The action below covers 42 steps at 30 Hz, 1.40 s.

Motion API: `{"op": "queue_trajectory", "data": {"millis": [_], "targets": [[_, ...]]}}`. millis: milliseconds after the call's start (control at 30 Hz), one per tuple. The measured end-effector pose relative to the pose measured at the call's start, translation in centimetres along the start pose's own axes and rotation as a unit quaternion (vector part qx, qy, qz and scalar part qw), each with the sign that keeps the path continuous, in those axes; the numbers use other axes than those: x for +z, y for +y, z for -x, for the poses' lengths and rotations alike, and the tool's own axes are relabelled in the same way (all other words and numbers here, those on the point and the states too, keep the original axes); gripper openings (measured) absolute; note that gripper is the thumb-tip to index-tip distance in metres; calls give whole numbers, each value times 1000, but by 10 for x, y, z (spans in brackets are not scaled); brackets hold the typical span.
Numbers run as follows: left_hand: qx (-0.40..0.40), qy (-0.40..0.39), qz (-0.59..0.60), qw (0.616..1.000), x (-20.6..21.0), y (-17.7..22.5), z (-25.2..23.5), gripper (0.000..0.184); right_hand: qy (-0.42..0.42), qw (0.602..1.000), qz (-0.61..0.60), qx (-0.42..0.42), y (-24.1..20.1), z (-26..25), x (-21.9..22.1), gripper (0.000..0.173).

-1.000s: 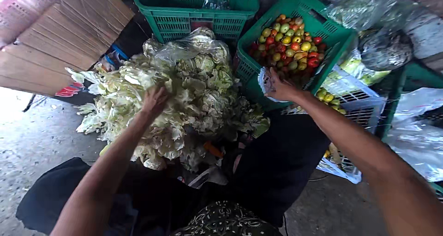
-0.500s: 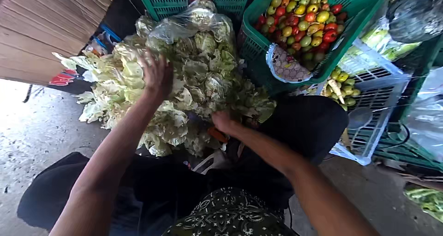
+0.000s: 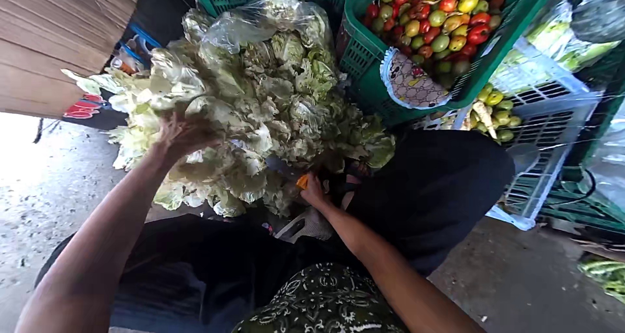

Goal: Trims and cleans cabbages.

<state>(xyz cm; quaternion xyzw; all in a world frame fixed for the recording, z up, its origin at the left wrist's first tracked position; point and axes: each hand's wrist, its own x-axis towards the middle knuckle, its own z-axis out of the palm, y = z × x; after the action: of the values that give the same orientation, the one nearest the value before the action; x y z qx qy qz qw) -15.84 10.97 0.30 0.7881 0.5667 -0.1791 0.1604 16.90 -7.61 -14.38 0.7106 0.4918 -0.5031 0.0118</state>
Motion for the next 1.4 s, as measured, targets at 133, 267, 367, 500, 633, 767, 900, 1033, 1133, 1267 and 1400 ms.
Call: {"op": "queue_trajectory", "data": {"millis": [133, 267, 367, 500, 633, 767, 900, 1033, 1133, 1267, 1400], "targets": [[-56, -60, 29, 996, -37, 5, 1, 49, 54, 998, -24, 24, -5, 21, -16, 82], [-97, 137, 39, 985, -69, 70, -29, 63, 123, 990, -46, 45, 3, 25, -15, 72], [-185, 198, 113, 956, -71, 75, -86, 88, 137, 985, -91, 51, -9, 26, -24, 66], [-234, 181, 169, 940, -80, 68, -134, 48, 153, 967, -191, 71, -39, 26, -54, 60], [-222, 238, 349, 879, -109, 130, -137, 44, 148, 926, -348, 21, -78, 44, -104, 49], [-182, 281, 479, 811, -155, 197, -166, 41, 138, 900, -409, -55, -106, 99, -176, 40], [-106, 289, 507, 805, -187, 249, -172, 38, 175, 920, -330, -116, -103, 133, -244, 39], [-80, 279, 548, 785, -164, 260, -177, 34, 242, 908, -323, -116, -104, 111, -257, 37], [-77, 249, 509, 820, -134, 225, -169, 36, 188, 911, -360, -73, -110, 101, -239, 38], [-56, 250, 355, 899, -93, 145, -159, 41, 103, 914, -391, -47, -115, 101, -223, 31], [-133, 267, 179, 938, -75, 57, -137, 65, 97, 919, -378, -51, -114, 97, -221, 30]]}}
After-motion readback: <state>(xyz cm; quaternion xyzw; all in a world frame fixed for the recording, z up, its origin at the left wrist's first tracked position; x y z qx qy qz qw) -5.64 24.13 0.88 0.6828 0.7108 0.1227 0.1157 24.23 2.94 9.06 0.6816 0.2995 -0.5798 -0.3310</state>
